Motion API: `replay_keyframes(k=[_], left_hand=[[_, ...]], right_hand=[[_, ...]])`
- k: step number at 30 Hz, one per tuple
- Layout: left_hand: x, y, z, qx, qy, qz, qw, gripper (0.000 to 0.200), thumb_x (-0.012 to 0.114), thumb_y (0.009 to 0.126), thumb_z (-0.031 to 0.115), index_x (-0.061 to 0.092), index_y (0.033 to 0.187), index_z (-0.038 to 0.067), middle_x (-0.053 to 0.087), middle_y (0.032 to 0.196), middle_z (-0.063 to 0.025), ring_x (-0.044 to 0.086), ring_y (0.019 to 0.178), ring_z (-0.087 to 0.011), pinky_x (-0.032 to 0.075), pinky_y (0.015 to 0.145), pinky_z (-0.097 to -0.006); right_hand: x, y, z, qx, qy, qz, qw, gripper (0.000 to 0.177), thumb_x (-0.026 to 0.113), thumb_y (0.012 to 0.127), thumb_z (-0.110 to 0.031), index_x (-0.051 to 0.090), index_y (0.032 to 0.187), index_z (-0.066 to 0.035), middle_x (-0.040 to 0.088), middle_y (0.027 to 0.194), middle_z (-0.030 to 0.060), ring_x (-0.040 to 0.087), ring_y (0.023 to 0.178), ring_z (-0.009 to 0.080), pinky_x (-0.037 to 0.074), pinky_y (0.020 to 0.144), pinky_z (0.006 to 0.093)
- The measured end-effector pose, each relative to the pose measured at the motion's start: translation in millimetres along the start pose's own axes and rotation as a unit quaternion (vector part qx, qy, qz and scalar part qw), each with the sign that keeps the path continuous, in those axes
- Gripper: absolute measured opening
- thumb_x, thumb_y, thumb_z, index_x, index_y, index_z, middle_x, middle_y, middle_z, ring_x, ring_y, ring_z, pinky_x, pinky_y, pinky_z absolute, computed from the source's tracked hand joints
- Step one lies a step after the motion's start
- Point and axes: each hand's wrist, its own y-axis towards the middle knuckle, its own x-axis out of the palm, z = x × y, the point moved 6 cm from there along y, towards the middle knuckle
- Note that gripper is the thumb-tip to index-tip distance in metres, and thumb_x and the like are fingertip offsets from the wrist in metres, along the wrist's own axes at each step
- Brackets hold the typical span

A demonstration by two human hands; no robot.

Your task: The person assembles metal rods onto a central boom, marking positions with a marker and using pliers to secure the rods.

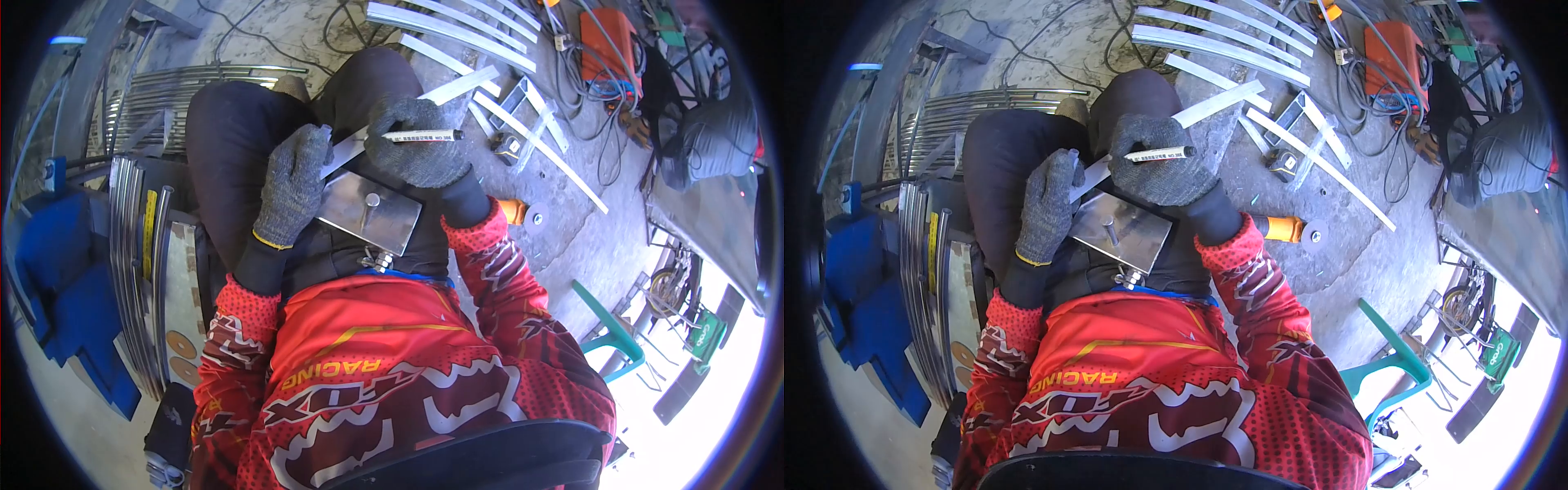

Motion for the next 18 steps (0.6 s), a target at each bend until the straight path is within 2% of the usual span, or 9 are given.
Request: replay_keyframes(k=[4, 6, 7, 9, 10, 12, 13, 15, 18], left_hand=[[-2, 0, 7, 0.064, 0.100, 0.000, 0.993, 0.024, 0.052, 0.093, -0.001, 0.052, 0.117, -0.003, 0.056, 0.085, -0.0121, 0.056, 0.072, -0.0270, 0.048, 0.069, -0.0386], [-2, -1, 9, 0.083, 0.111, 0.010, 0.990, 0.035, 0.053, 0.088, -0.006, 0.049, 0.123, -0.003, 0.057, 0.086, -0.0126, 0.058, 0.075, -0.0277, 0.049, 0.070, -0.0402], [-2, -2, 7, 0.082, 0.111, 0.011, 0.990, 0.035, 0.053, 0.088, -0.006, 0.049, 0.123, -0.003, 0.057, 0.086, -0.0126, 0.058, 0.075, -0.0277, 0.049, 0.070, -0.0402], [-1, -5, 4, 0.099, 0.132, 0.022, 0.986, 0.037, 0.053, 0.088, -0.007, 0.048, 0.124, -0.003, 0.057, 0.087, -0.0126, 0.058, 0.076, -0.0284, 0.049, 0.070, -0.0415], [-1, -7, 3, 0.099, 0.131, 0.022, 0.986, 0.037, 0.053, 0.088, -0.007, 0.048, 0.124, -0.003, 0.057, 0.087, -0.0126, 0.058, 0.076, -0.0284, 0.049, 0.070, -0.0415], [1, -7, -6, 0.022, 0.063, -0.006, 0.998, 0.027, 0.051, 0.092, -0.003, 0.051, 0.120, -0.004, 0.057, 0.086, -0.0127, 0.058, 0.075, -0.0283, 0.048, 0.071, -0.0410], [1, -7, -6, 0.022, 0.063, -0.006, 0.998, 0.027, 0.051, 0.092, -0.003, 0.051, 0.120, -0.004, 0.057, 0.086, -0.0127, 0.058, 0.075, -0.0283, 0.048, 0.071, -0.0410], [2, -5, -14, -0.064, -0.040, -0.007, 0.997, 0.021, 0.046, 0.099, 0.008, 0.056, 0.112, -0.005, 0.056, 0.083, -0.0128, 0.057, 0.075, -0.0279, 0.047, 0.072, -0.0393], [0, -5, -12, -0.071, -0.049, 0.013, 0.996, 0.031, 0.040, 0.104, 0.019, 0.059, 0.106, -0.005, 0.056, 0.080, -0.0131, 0.057, 0.075, -0.0274, 0.046, 0.073, -0.0376]], right_hand=[[4, -6, 15, -0.010, -0.063, -0.054, 0.996, 0.023, 0.050, 0.095, -0.023, 0.056, 0.102, -0.002, 0.058, 0.095, 0.0107, 0.057, 0.083, 0.0212, 0.050, 0.071, 0.0333], [10, -8, 21, 0.035, 0.127, -0.071, 0.989, 0.026, 0.044, 0.098, -0.024, 0.054, 0.109, -0.003, 0.057, 0.102, 0.0111, 0.057, 0.091, 0.0217, 0.051, 0.078, 0.0340], [13, -9, 22, 0.035, 0.127, -0.072, 0.989, 0.026, 0.044, 0.098, -0.024, 0.054, 0.109, -0.003, 0.057, 0.102, 0.0111, 0.057, 0.091, 0.0217, 0.051, 0.078, 0.0340], [12, -7, 21, 0.109, 0.311, 0.065, 0.942, 0.014, 0.072, 0.075, -0.009, 0.062, 0.084, -0.006, 0.059, 0.078, 0.0059, 0.061, 0.071, 0.0186, 0.047, 0.062, 0.0312], [10, -7, 21, 0.110, 0.311, 0.065, 0.942, 0.014, 0.072, 0.075, -0.009, 0.062, 0.084, -0.006, 0.059, 0.078, 0.0059, 0.061, 0.071, 0.0186, 0.047, 0.062, 0.0312], [5, -4, 7, 0.008, 0.042, 0.013, 0.999, 0.014, 0.072, 0.075, -0.008, 0.062, 0.084, -0.005, 0.060, 0.081, 0.0058, 0.061, 0.072, 0.0177, 0.048, 0.063, 0.0307], [6, -4, 8, 0.007, 0.042, 0.013, 0.999, 0.014, 0.072, 0.075, -0.008, 0.062, 0.084, -0.005, 0.060, 0.081, 0.0058, 0.061, 0.072, 0.0177, 0.048, 0.063, 0.0307], [9, -4, 8, 0.000, 0.029, 0.023, 0.999, 0.014, 0.072, 0.075, -0.007, 0.062, 0.083, -0.005, 0.060, 0.080, 0.0061, 0.061, 0.072, 0.0176, 0.048, 0.063, 0.0306], [9, -2, 1, -0.017, -0.007, 0.021, 1.000, 0.013, 0.072, 0.075, -0.007, 0.062, 0.083, -0.005, 0.060, 0.079, 0.0061, 0.060, 0.071, 0.0174, 0.048, 0.062, 0.0307]])
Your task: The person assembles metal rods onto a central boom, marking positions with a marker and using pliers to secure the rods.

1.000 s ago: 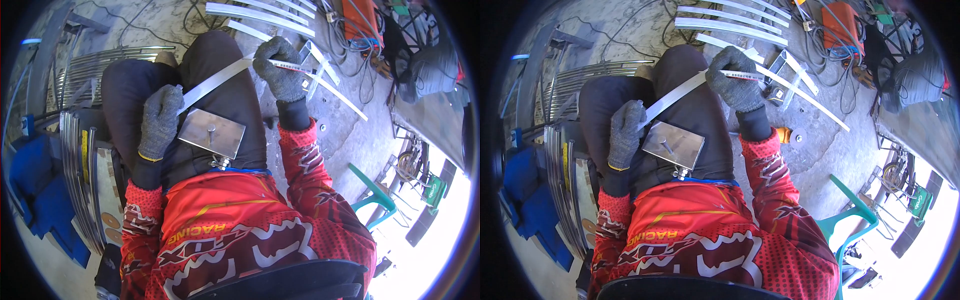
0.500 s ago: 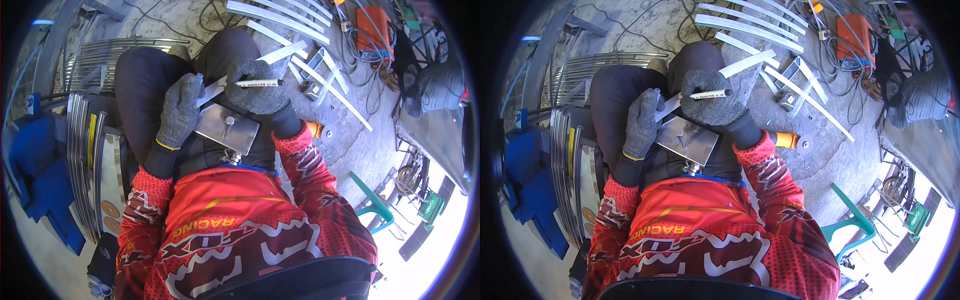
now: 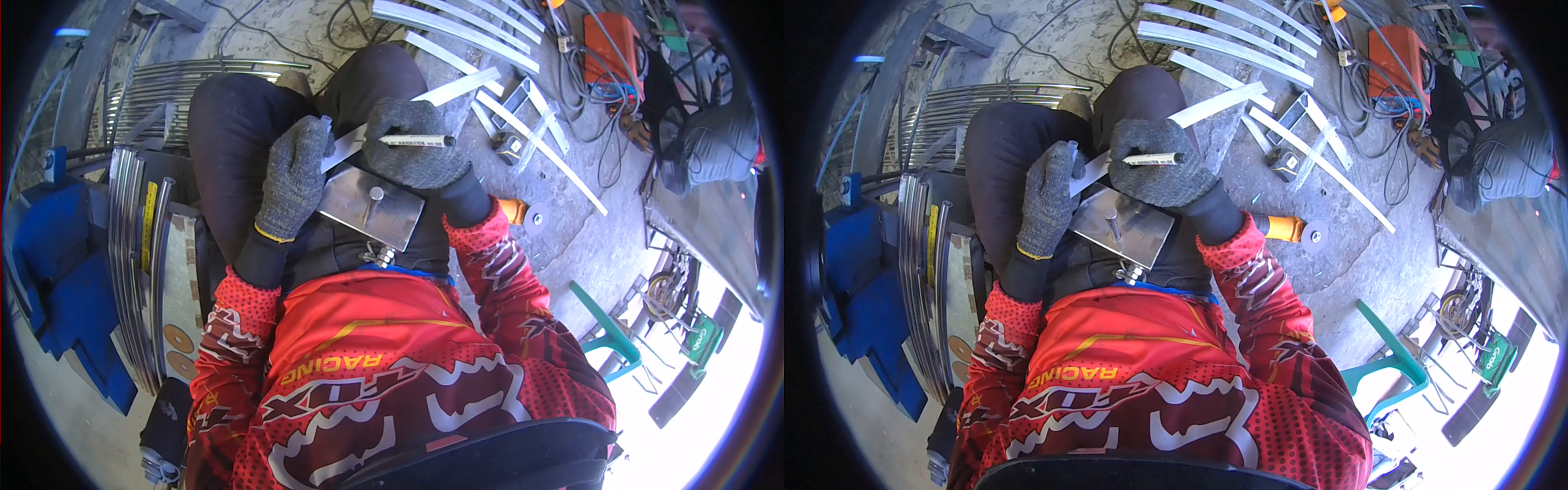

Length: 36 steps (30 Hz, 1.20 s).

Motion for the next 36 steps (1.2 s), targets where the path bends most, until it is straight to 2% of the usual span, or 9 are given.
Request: replay_keyframes(k=[4, 19, 22, 24, 28, 30, 32, 35, 36], left_hand=[[0, 0, 9, 0.061, 0.047, 0.006, 0.997, 0.030, 0.040, 0.104, 0.019, 0.059, 0.106, -0.004, 0.056, 0.081, -0.0126, 0.057, 0.075, -0.0266, 0.046, 0.073, -0.0378], [2, -9, -1, 0.120, 0.161, -0.011, 0.980, 0.029, 0.052, 0.096, 0.004, 0.053, 0.125, -0.001, 0.060, 0.094, -0.0126, 0.060, 0.081, -0.0249, 0.049, 0.076, -0.0392], [1, -4, 1, 0.042, 0.089, -0.030, 0.995, 0.025, 0.051, 0.099, 0.011, 0.058, 0.118, -0.002, 0.060, 0.090, -0.0123, 0.060, 0.079, -0.0237, 0.049, 0.075, -0.0380], [-1, 0, -7, -0.147, -0.116, 0.002, 0.982, 0.027, 0.049, 0.101, 0.020, 0.061, 0.105, -0.003, 0.058, 0.080, -0.0106, 0.059, 0.072, -0.0212, 0.047, 0.070, -0.0362], [-1, 6, 0, -0.149, -0.112, 0.004, 0.982, 0.033, 0.047, 0.102, 0.027, 0.061, 0.093, -0.002, 0.054, 0.071, -0.0087, 0.055, 0.066, -0.0193, 0.044, 0.065, -0.0348], [-2, 7, 2, -0.131, -0.124, 0.023, 0.983, 0.036, 0.048, 0.102, 0.030, 0.059, 0.088, -0.001, 0.052, 0.069, -0.0075, 0.051, 0.063, -0.0172, 0.042, 0.062, -0.0339], [-2, 7, -5, -0.139, -0.133, 0.018, 0.981, 0.036, 0.048, 0.102, 0.029, 0.059, 0.088, -0.001, 0.051, 0.069, -0.0074, 0.050, 0.063, -0.0163, 0.042, 0.062, -0.0336], [-1, 6, -5, -0.147, -0.152, 0.020, 0.977, 0.035, 0.048, 0.102, 0.028, 0.059, 0.088, -0.002, 0.051, 0.069, -0.0071, 0.048, 0.064, -0.0148, 0.041, 0.061, -0.0331], [-2, 6, -4, -0.148, -0.158, 0.030, 0.976, 0.034, 0.049, 0.102, 0.028, 0.059, 0.089, -0.002, 0.050, 0.069, -0.0070, 0.047, 0.064, -0.0141, 0.041, 0.061, -0.0329]], right_hand=[[0, -1, 11, 0.022, 0.121, -0.004, 0.992, 0.012, 0.071, 0.076, -0.007, 0.061, 0.082, -0.005, 0.059, 0.077, 0.0062, 0.060, 0.070, 0.0176, 0.047, 0.061, 0.0311], [0, 3, -8, -0.028, -0.060, -0.024, 0.997, 0.011, 0.071, 0.076, -0.006, 0.061, 0.081, -0.005, 0.060, 0.078, 0.0083, 0.061, 0.069, 0.0208, 0.047, 0.060, 0.0315], [-5, 0, 5, 0.001, 0.006, 0.026, 1.000, 0.012, 0.071, 0.075, -0.007, 0.061, 0.081, -0.005, 0.061, 0.078, 0.0081, 0.062, 0.069, 0.0210, 0.047, 0.059, 0.0321], [-8, -2, 9, 0.033, 0.113, 0.067, 0.991, 0.012, 0.072, 0.075, -0.008, 0.061, 0.080, -0.006, 0.061, 0.077, 0.0079, 0.062, 0.068, 0.0216, 0.047, 0.059, 0.0323], [-25, -5, 14, -0.014, 0.108, 0.055, 0.993, 0.008, 0.062, 0.087, -0.011, 0.059, 0.091, -0.005, 0.063, 0.088, 0.0098, 0.062, 0.076, 0.0192, 0.051, 0.064, 0.0313], [-36, 1, -5, -0.048, -0.182, 0.086, 0.978, 0.010, 0.064, 0.083, -0.007, 0.058, 0.091, -0.004, 0.062, 0.086, 0.0082, 0.061, 0.072, 0.0174, 0.050, 0.063, 0.0314], [-37, 0, -13, -0.084, -0.168, 0.105, 0.977, 0.012, 0.064, 0.080, -0.004, 0.058, 0.091, -0.003, 0.060, 0.082, 0.0060, 0.058, 0.068, 0.0150, 0.049, 0.060, 0.0304], [-17, -6, 34, 0.067, 0.409, 0.095, 0.905, 0.014, 0.066, 0.082, -0.009, 0.059, 0.093, -0.003, 0.056, 0.078, 0.0047, 0.057, 0.068, 0.0156, 0.048, 0.059, 0.0300], [-17, -5, 34, 0.067, 0.409, 0.094, 0.905, 0.014, 0.066, 0.082, -0.009, 0.059, 0.093, -0.003, 0.056, 0.078, 0.0047, 0.057, 0.068, 0.0156, 0.048, 0.059, 0.0300]])
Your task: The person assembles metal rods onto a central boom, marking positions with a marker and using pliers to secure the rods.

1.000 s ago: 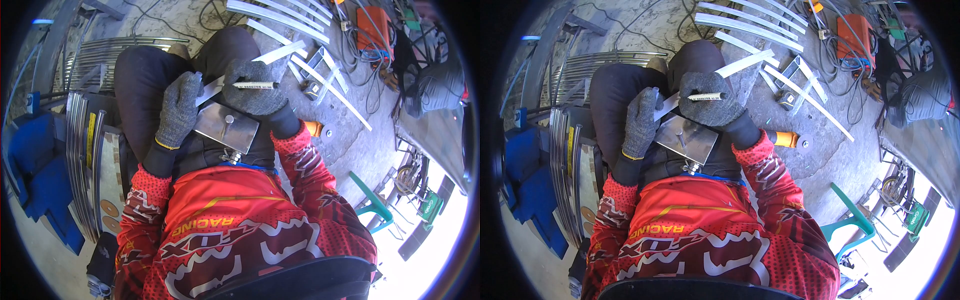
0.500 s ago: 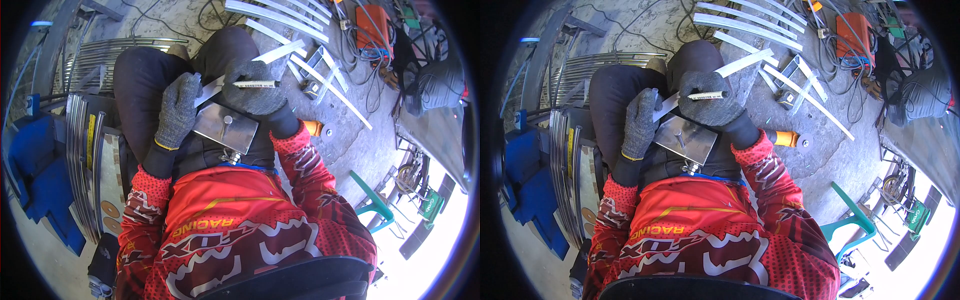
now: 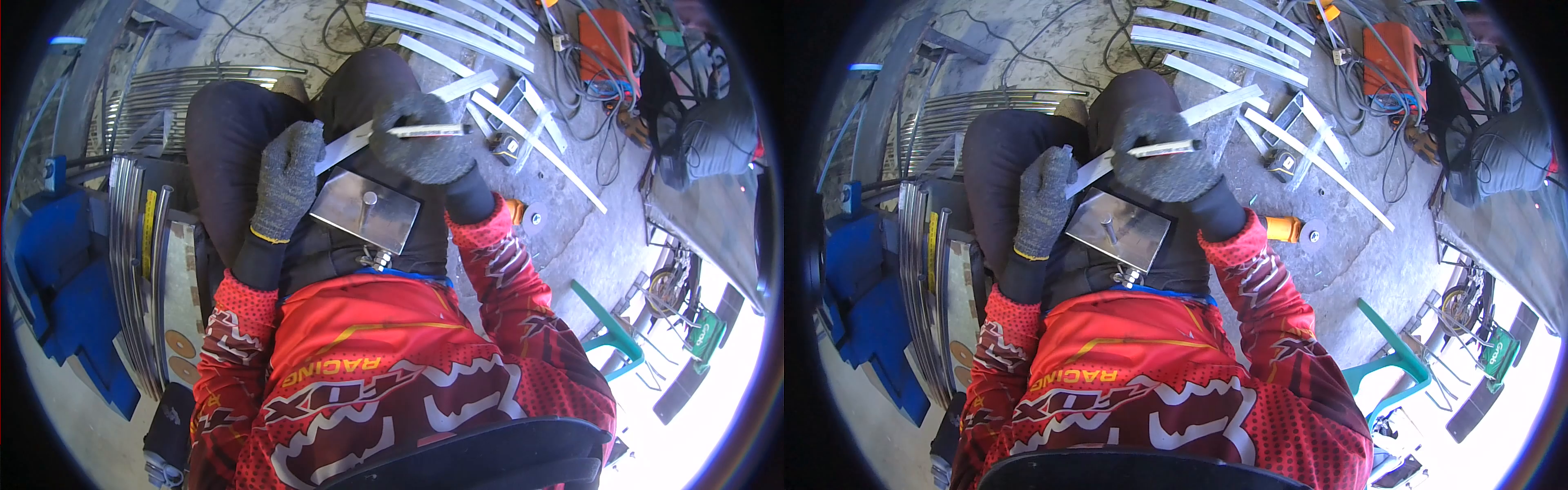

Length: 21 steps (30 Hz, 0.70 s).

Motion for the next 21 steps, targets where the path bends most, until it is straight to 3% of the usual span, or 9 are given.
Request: replay_keyframes(k=[1, 2, 4, 6, 7, 9, 15, 19, 21], left_hand=[[0, 0, 1, 0.001, 0.001, 0.001, 1.000, 0.034, 0.049, 0.102, 0.028, 0.059, 0.089, -0.002, 0.050, 0.069, -0.0070, 0.047, 0.064, -0.0141, 0.041, 0.061, -0.0329], [0, -1, 1, -0.003, 0.002, -0.001, 1.000, 0.034, 0.048, 0.102, 0.028, 0.060, 0.090, -0.002, 0.051, 0.069, -0.0072, 0.048, 0.064, -0.0146, 0.041, 0.061, -0.0333], [-1, -1, 2, -0.007, 0.005, 0.000, 1.000, 0.034, 0.048, 0.102, 0.028, 0.061, 0.092, -0.002, 0.051, 0.069, -0.0075, 0.049, 0.064, -0.0151, 0.042, 0.061, -0.0337], [0, -1, 9, 0.026, 0.054, -0.001, 0.998, 0.033, 0.048, 0.102, 0.027, 0.061, 0.093, -0.003, 0.052, 0.068, -0.0085, 0.051, 0.063, -0.0173, 0.042, 0.061, -0.0347], [0, -1, 8, 0.026, 0.054, -0.003, 0.998, 0.033, 0.048, 0.102, 0.027, 0.061, 0.093, -0.003, 0.052, 0.068, -0.0085, 0.051, 0.063, -0.0173, 0.042, 0.061, -0.0347], [1, -1, 2, -0.009, 0.021, -0.002, 1.000, 0.032, 0.048, 0.101, 0.026, 0.061, 0.094, -0.003, 0.052, 0.068, -0.0096, 0.053, 0.063, -0.0202, 0.043, 0.061, -0.0355], [0, 0, 8, 0.008, 0.045, 0.000, 0.999, 0.032, 0.048, 0.101, 0.025, 0.060, 0.091, -0.003, 0.052, 0.067, -0.0107, 0.054, 0.062, -0.0230, 0.043, 0.062, -0.0369], [-1, 0, 2, 0.007, 0.043, -0.009, 0.999, 0.025, 0.048, 0.101, 0.019, 0.059, 0.094, -0.003, 0.052, 0.070, -0.0111, 0.054, 0.064, -0.0246, 0.044, 0.062, -0.0382], [1, -2, 9, 0.097, 0.108, -0.029, 0.989, 0.018, 0.047, 0.099, 0.012, 0.058, 0.099, -0.003, 0.053, 0.073, -0.0113, 0.054, 0.065, -0.0262, 0.044, 0.063, -0.0390]], right_hand=[[8, 1, -3, -0.027, -0.185, -0.064, 0.980, 0.013, 0.066, 0.083, -0.011, 0.059, 0.091, -0.004, 0.056, 0.077, 0.0051, 0.057, 0.067, 0.0163, 0.048, 0.060, 0.0305], [27, 3, -7, -0.054, -0.361, -0.127, 0.922, 0.012, 0.065, 0.083, -0.013, 0.059, 0.089, -0.004, 0.057, 0.077, 0.0055, 0.057, 0.067, 0.0169, 0.048, 0.060, 0.0311], [45, 4, -19, -0.100, -0.404, -0.103, 0.903, 0.010, 0.067, 0.081, -0.012, 0.060, 0.083, -0.006, 0.058, 0.076, 0.0060, 0.058, 0.066, 0.0184, 0.047, 0.059, 0.0314], [48, 2, -21, -0.091, -0.519, -0.121, 0.841, 0.013, 0.072, 0.077, -0.008, 0.063, 0.086, -0.004, 0.062, 0.081, 0.0080, 0.062, 0.073, 0.0216, 0.051, 0.065, 0.0318], [47, 0, -17, -0.090, -0.520, -0.119, 0.841, 0.013, 0.072, 0.077, -0.008, 0.063, 0.086, -0.004, 0.062, 0.081, 0.0080, 0.062, 0.073, 0.0216, 0.051, 0.065, 0.0318], [39, -1, -12, -0.070, -0.397, -0.067, 0.913, 0.012, 0.072, 0.075, -0.008, 0.061, 0.079, -0.004, 0.059, 0.075, 0.0081, 0.061, 0.068, 0.0210, 0.048, 0.060, 0.0325], [50, 0, -21, -0.075, -0.471, -0.125, 0.870, 0.010, 0.070, 0.075, -0.004, 0.061, 0.080, -0.005, 0.060, 0.078, 0.0070, 0.060, 0.069, 0.0188, 0.048, 0.061, 0.0309], [49, 0, -20, -0.053, -0.436, -0.119, 0.890, 0.010, 0.070, 0.075, -0.003, 0.061, 0.080, -0.005, 0.059, 0.078, 0.0064, 0.060, 0.070, 0.0182, 0.048, 0.061, 0.0301], [49, 0, -20, -0.057, -0.425, -0.130, 0.894, 0.011, 0.070, 0.075, -0.004, 0.061, 0.081, -0.005, 0.059, 0.078, 0.0062, 0.060, 0.070, 0.0180, 0.048, 0.061, 0.0299]])
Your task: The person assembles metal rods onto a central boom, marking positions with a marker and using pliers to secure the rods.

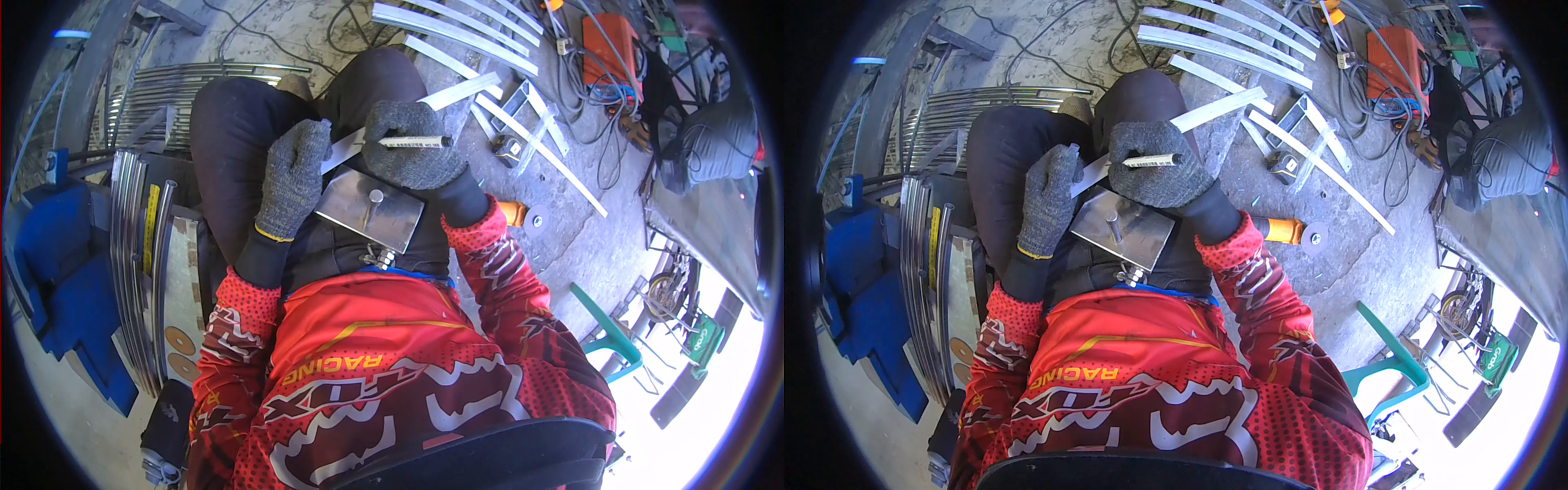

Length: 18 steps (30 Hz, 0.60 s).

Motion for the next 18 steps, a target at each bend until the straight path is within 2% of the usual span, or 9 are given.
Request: replay_keyframes(k=[4, 6, 7, 9, 13, 16, 18], left_hand=[[1, -1, -1, -0.002, 0.007, -0.016, 1.000, 0.015, 0.046, 0.098, 0.007, 0.056, 0.104, -0.003, 0.053, 0.076, -0.0112, 0.054, 0.067, -0.0271, 0.044, 0.063, -0.0395], [0, -1, 2, 0.018, 0.021, -0.006, 1.000, 0.018, 0.047, 0.099, 0.011, 0.058, 0.101, -0.003, 0.052, 0.074, -0.0115, 0.054, 0.066, -0.0262, 0.044, 0.063, -0.0385], [1, -1, 3, 0.018, 0.021, -0.006, 1.000, 0.018, 0.047, 0.099, 0.011, 0.058, 0.101, -0.003, 0.052, 0.074, -0.0115, 0.054, 0.066, -0.0262, 0.044, 0.063, -0.0385], [1, -1, -7, -0.075, -0.068, 0.009, 0.995, 0.022, 0.047, 0.100, 0.015, 0.059, 0.098, -0.004, 0.052, 0.073, -0.0113, 0.054, 0.066, -0.0254, 0.044, 0.063, -0.0376], [1, -1, -7, -0.074, -0.083, 0.020, 0.994, 0.030, 0.047, 0.102, 0.022, 0.059, 0.093, -0.004, 0.052, 0.070, -0.0104, 0.053, 0.065, -0.0224, 0.043, 0.063, -0.0367], [1, -2, -9, -0.111, -0.110, 0.029, 0.987, 0.034, 0.047, 0.102, 0.026, 0.058, 0.090, -0.004, 0.052, 0.069, -0.0093, 0.052, 0.064, -0.0196, 0.043, 0.062, -0.0363], [1, -1, -11, -0.107, -0.113, 0.023, 0.988, 0.037, 0.048, 0.102, 0.029, 0.059, 0.090, -0.003, 0.052, 0.068, -0.0089, 0.052, 0.064, -0.0179, 0.043, 0.062, -0.0356]], right_hand=[[3, -2, 7, -0.006, -0.005, 0.001, 1.000, 0.011, 0.071, 0.075, -0.004, 0.061, 0.081, -0.004, 0.059, 0.078, 0.0060, 0.060, 0.070, 0.0179, 0.048, 0.062, 0.0298], [5, -4, 18, 0.039, 0.164, 0.028, 0.985, 0.013, 0.071, 0.074, -0.003, 0.061, 0.082, -0.004, 0.060, 0.079, 0.0064, 0.060, 0.071, 0.0183, 0.048, 0.062, 0.0299], [5, -5, 20, 0.039, 0.164, 0.028, 0.985, 0.013, 0.071, 0.074, -0.003, 0.061, 0.082, -0.004, 0.060, 0.079, 0.0064, 0.060, 0.071, 0.0183, 0.048, 0.062, 0.0299], [5, -5, 19, 0.052, 0.177, 0.032, 0.982, 0.013, 0.072, 0.074, -0.003, 0.061, 0.083, -0.004, 0.060, 0.079, 0.0066, 0.060, 0.071, 0.0186, 0.048, 0.062, 0.0299], [4, -5, 19, 0.027, 0.145, 0.040, 0.988, 0.012, 0.071, 0.075, -0.004, 0.061, 0.083, -0.004, 0.060, 0.079, 0.0070, 0.061, 0.071, 0.0189, 0.048, 0.062, 0.0303], [2, -5, 18, 0.012, 0.092, 0.050, 0.994, 0.011, 0.070, 0.076, -0.006, 0.061, 0.082, -0.004, 0.060, 0.078, 0.0072, 0.061, 0.070, 0.0192, 0.048, 0.061, 0.0311], [0, -5, 22, 0.053, 0.117, 0.057, 0.990, 0.010, 0.070, 0.076, -0.007, 0.061, 0.080, -0.005, 0.060, 0.076, 0.0079, 0.061, 0.068, 0.0208, 0.047, 0.059, 0.0319]])
